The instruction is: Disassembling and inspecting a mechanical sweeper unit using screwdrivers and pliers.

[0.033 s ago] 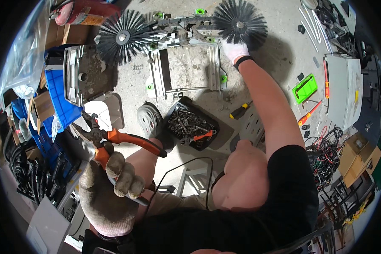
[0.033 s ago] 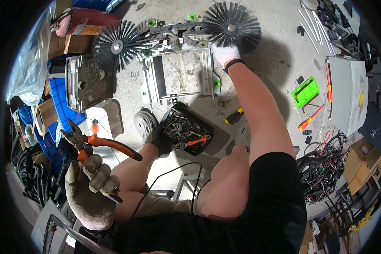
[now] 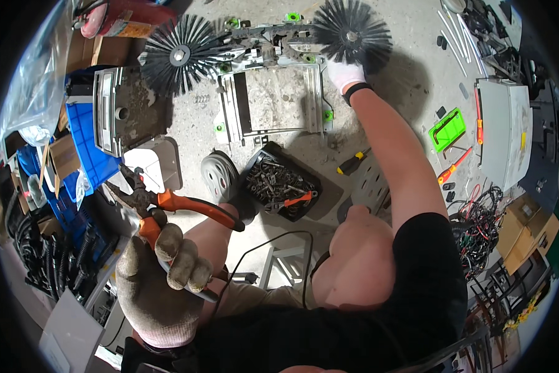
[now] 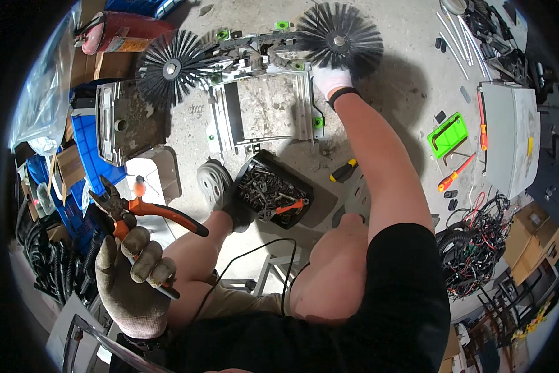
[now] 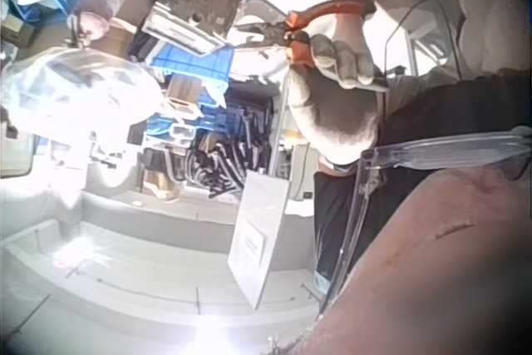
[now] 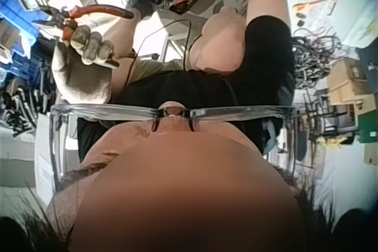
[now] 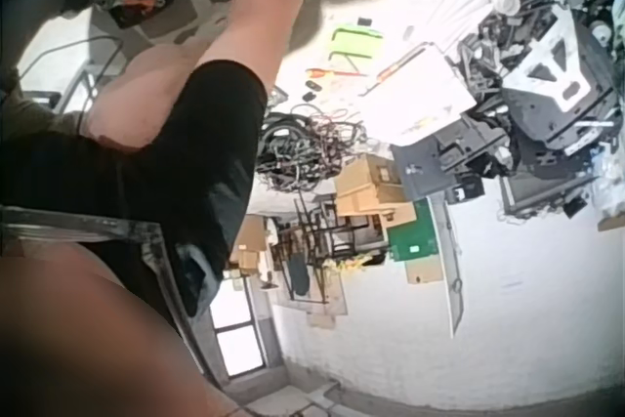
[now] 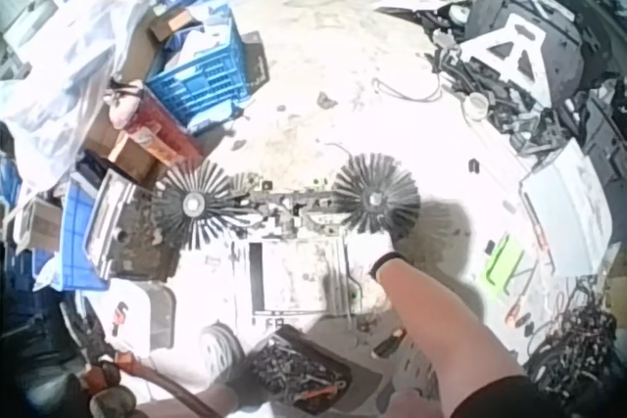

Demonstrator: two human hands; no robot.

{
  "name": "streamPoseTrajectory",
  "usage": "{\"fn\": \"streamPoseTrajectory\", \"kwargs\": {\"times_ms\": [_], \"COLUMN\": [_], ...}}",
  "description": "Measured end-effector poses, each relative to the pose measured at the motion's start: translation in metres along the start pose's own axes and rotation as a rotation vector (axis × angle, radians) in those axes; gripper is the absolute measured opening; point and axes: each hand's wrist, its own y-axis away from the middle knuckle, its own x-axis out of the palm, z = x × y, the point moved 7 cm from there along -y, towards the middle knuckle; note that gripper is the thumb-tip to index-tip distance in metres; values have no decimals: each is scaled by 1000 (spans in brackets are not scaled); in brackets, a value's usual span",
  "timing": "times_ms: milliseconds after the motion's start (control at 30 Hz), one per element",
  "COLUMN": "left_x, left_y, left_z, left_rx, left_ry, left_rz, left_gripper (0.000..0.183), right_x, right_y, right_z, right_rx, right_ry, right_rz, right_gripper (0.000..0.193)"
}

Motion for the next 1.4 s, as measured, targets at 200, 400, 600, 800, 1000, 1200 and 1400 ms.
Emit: {"fn": "streamPoseTrajectory", "kwargs": {"times_ms": [200,400,600,800,1000,1200,1400], "left_x": [0,0,-2,-1,-4,-6,-6], "left_y": [1,3,6,10,14,16,17], "left_z": [-3,-1,2,4,5,4,4], "left_rx": [17,2,2,-1,16,27,41], "left_ry": [12,11,4,10,11,19,13], "left_rz": [13,1,-5,1,-49,-35,-44], "left_gripper": [36,36,35,34,36,38,38], "right_x": [0,-26,-33,-32,-34,-36,-34], "right_y": [21,27,21,18,22,24,24], "right_z": [-20,-33,-29,-25,-26,-24,-24], "right_rx": [350,477,370,363,364,351,369], "right_ry": [-381,-890,-800,-697,-739,-709,-784], "right_rz": [200,-177,-298,-274,-281,-269,-255], "right_gripper": [35,24,22,22,23,24,23]}}
